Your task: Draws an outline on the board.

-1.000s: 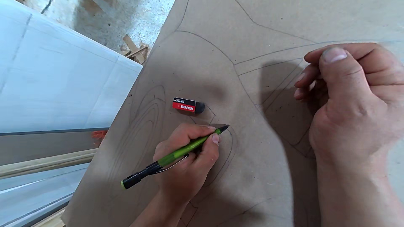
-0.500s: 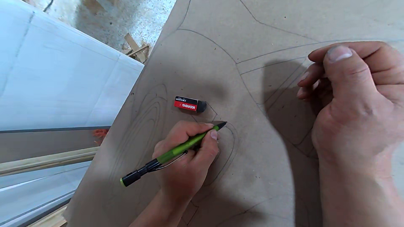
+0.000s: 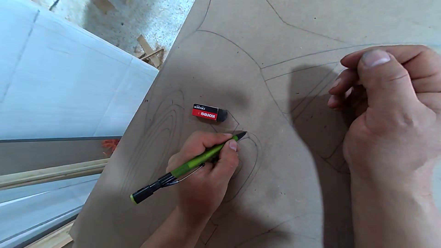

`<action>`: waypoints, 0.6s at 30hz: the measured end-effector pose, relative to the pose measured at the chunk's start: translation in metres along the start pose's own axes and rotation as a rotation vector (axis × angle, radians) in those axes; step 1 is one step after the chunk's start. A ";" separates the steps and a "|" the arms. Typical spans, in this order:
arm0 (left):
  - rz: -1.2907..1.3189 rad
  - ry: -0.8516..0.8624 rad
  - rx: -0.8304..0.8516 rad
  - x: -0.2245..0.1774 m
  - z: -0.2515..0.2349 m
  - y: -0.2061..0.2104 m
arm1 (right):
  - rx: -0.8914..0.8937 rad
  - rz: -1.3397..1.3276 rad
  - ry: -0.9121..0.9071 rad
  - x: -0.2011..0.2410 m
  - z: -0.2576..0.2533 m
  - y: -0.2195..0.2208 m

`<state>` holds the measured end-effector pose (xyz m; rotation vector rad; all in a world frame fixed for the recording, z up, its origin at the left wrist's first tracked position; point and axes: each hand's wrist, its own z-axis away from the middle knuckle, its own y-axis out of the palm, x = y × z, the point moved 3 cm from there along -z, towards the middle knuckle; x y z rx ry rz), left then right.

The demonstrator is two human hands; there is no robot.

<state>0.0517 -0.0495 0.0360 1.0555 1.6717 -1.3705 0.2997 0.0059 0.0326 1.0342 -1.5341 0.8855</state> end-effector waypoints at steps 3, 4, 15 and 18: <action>-0.013 0.012 0.004 0.000 0.000 0.000 | -0.001 0.003 0.005 0.000 0.000 0.000; -0.018 0.017 0.011 0.000 0.000 0.000 | -0.001 0.003 0.004 0.000 0.000 0.000; -0.036 -0.006 -0.055 0.001 0.003 -0.005 | -0.002 -0.003 0.003 -0.001 0.000 0.001; -0.038 -0.024 -0.074 0.002 0.004 -0.009 | -0.002 -0.012 -0.001 -0.001 0.000 0.000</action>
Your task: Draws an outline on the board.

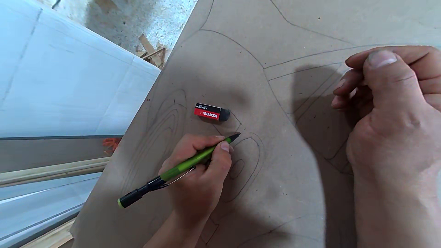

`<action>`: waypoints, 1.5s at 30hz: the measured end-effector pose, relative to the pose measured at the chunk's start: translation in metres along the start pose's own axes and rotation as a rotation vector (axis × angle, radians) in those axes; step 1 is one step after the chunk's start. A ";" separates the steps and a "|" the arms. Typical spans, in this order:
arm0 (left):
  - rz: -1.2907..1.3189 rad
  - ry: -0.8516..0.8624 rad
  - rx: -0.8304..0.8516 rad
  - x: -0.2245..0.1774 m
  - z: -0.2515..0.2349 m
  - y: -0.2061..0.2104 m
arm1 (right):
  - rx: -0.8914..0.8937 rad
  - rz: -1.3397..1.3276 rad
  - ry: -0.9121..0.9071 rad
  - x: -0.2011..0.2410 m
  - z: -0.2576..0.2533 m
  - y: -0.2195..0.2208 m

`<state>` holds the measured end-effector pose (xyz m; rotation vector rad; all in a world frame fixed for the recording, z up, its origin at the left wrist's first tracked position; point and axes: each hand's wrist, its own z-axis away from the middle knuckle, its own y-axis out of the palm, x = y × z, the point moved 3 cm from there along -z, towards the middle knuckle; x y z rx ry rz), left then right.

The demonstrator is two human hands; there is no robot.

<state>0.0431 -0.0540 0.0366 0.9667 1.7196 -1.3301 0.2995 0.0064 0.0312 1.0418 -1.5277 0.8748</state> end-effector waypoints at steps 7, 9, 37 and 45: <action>0.014 0.056 0.067 0.000 -0.002 0.006 | 0.006 0.009 0.005 0.000 0.000 0.000; -0.001 0.058 0.075 0.000 -0.003 0.006 | 0.013 0.016 0.015 -0.001 0.000 0.000; 0.013 0.099 0.097 -0.002 -0.004 0.008 | 0.012 0.022 0.026 -0.006 0.000 -0.001; 0.004 0.092 0.096 -0.002 -0.004 0.008 | 0.003 0.015 0.028 -0.006 0.000 -0.001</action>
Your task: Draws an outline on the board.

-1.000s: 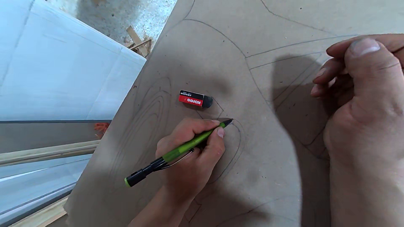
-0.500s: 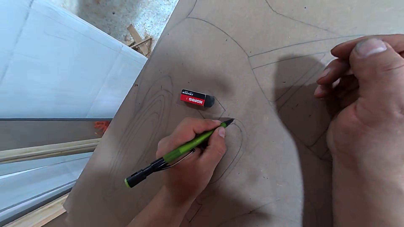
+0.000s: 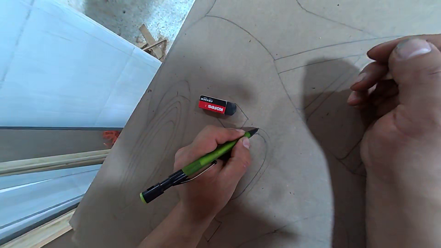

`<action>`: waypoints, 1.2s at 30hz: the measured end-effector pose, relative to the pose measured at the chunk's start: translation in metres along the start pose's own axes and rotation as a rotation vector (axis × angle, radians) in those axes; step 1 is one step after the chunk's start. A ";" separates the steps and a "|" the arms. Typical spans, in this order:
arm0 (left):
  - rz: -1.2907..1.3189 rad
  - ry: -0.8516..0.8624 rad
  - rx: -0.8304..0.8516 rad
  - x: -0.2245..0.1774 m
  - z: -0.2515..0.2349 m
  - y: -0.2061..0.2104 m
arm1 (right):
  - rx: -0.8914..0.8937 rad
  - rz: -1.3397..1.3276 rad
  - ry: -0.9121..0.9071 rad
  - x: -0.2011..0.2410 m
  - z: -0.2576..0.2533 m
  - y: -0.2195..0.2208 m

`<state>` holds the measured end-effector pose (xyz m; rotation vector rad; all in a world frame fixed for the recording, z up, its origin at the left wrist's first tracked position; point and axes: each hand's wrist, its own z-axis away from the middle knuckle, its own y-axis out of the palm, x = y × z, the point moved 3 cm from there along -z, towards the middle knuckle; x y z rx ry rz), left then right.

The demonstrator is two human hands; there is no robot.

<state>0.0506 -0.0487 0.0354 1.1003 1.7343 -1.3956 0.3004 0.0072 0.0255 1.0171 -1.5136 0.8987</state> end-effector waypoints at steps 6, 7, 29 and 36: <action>-0.004 -0.021 -0.024 0.001 0.001 0.000 | 0.000 0.017 0.007 0.000 0.000 0.000; -0.003 -0.028 -0.028 0.001 0.001 0.000 | -0.001 0.017 0.008 0.000 0.000 0.000; -0.016 -0.004 -0.013 0.000 0.001 0.000 | -0.008 0.019 0.006 0.000 -0.001 0.000; 0.002 -0.048 -0.053 0.000 0.002 -0.001 | -0.005 0.013 0.003 -0.001 0.000 0.000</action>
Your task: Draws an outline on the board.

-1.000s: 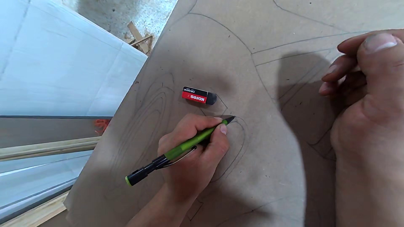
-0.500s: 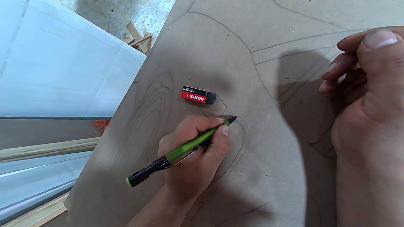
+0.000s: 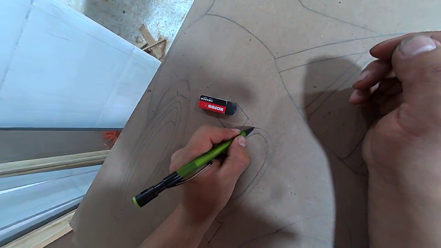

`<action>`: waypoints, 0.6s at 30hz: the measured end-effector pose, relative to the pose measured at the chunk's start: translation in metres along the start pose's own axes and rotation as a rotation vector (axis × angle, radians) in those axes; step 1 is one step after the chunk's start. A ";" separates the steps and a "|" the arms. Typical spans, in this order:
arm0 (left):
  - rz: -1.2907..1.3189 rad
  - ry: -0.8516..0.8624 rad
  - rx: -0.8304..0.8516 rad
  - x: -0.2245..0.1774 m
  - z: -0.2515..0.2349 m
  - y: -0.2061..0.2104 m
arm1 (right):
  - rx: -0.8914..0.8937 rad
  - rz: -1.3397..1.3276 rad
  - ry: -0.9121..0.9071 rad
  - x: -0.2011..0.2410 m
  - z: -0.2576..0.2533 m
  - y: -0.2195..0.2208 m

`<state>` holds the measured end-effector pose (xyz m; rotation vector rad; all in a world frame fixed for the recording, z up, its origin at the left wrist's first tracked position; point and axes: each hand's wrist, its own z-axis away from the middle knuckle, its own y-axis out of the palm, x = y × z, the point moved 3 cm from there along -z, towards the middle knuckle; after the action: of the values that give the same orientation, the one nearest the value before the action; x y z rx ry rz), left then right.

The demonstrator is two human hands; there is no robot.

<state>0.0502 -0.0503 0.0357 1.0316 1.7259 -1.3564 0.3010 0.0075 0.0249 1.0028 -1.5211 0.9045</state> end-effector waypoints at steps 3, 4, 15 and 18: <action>-0.010 -0.007 -0.018 0.000 0.000 -0.001 | 0.008 0.004 -0.009 0.000 -0.001 0.000; -0.010 -0.008 -0.021 0.000 0.000 -0.001 | 0.008 0.001 -0.010 0.000 0.000 0.000; -0.004 -0.050 -0.031 0.001 0.002 -0.004 | -0.004 0.003 0.000 -0.001 0.000 0.000; -0.001 -0.030 -0.017 0.001 0.002 -0.003 | 0.002 0.009 -0.001 -0.001 0.000 0.000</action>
<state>0.0475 -0.0523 0.0361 0.9968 1.7132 -1.3489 0.3008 0.0081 0.0238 0.9985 -1.5268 0.9129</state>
